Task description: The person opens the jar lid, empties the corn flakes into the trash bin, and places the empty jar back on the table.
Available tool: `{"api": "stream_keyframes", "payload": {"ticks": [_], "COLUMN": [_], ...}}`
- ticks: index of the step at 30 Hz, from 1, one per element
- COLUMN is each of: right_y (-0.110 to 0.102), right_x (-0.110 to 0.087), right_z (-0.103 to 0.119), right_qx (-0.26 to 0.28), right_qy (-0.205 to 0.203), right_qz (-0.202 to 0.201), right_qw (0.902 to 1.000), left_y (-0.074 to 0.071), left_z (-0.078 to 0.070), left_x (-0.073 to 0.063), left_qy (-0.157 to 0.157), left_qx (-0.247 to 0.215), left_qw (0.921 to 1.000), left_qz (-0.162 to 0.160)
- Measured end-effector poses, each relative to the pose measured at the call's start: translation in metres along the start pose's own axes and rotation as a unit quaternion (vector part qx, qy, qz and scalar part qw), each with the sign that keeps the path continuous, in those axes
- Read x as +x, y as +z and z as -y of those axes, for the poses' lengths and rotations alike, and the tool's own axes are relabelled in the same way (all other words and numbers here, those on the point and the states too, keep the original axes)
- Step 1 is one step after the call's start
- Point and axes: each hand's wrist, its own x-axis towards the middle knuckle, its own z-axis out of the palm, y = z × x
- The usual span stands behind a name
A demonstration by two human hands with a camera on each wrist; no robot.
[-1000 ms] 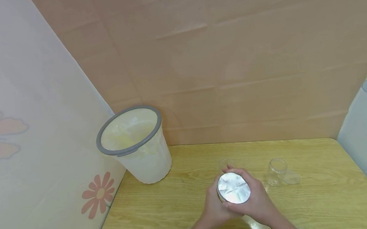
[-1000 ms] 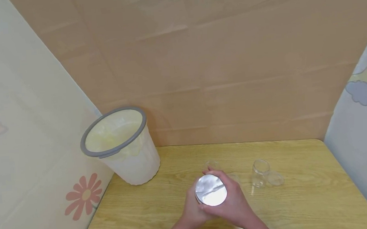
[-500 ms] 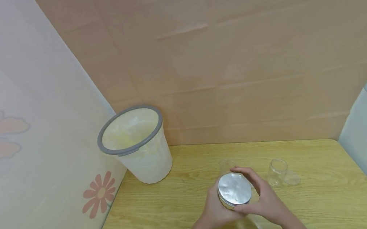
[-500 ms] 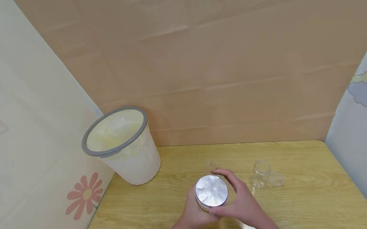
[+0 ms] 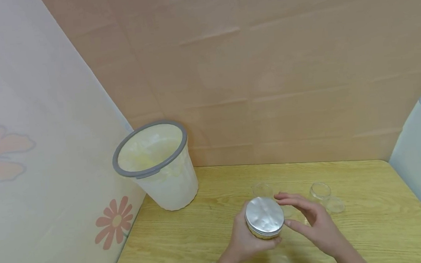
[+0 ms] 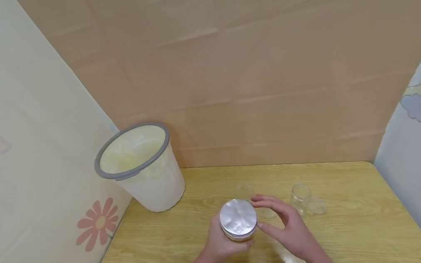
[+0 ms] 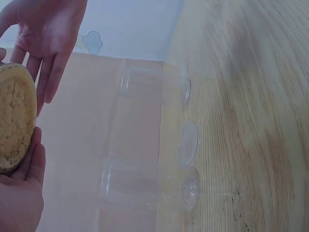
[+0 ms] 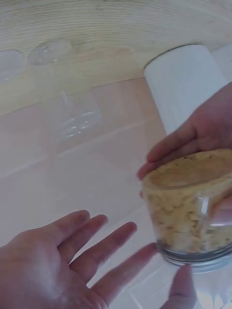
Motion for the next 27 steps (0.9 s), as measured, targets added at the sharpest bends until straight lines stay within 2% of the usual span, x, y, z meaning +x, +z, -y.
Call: {"api": "stream_keyframes", "payload": {"ticks": [8, 19, 24, 27], "right_y": [0.013, 0.032, 0.039, 0.039], "right_x": [-0.001, 0.005, 0.009, 0.008], "right_z": [0.012, 0.011, 0.009, 0.006], "right_qx": [-0.049, -0.085, -0.070, -0.062], "right_qy": [0.002, 0.095, 0.104, 0.099], "right_qz": [-0.006, -0.031, -0.021, -0.019], "right_qw": [0.9988, 0.9913, 0.9919, 0.9930], "left_y": [0.001, 0.002, 0.007, 0.011], "left_z": [0.002, 0.005, 0.005, 0.006], "left_x": [0.001, 0.001, -0.002, -0.004], "left_qy": [-0.010, 0.049, 0.036, 0.024], "left_qx": [0.009, 0.038, 0.031, 0.027], "left_qw": [0.9999, 0.9981, 0.9987, 0.9992], "left_qz": [-0.002, 0.007, 0.020, 0.017]}}
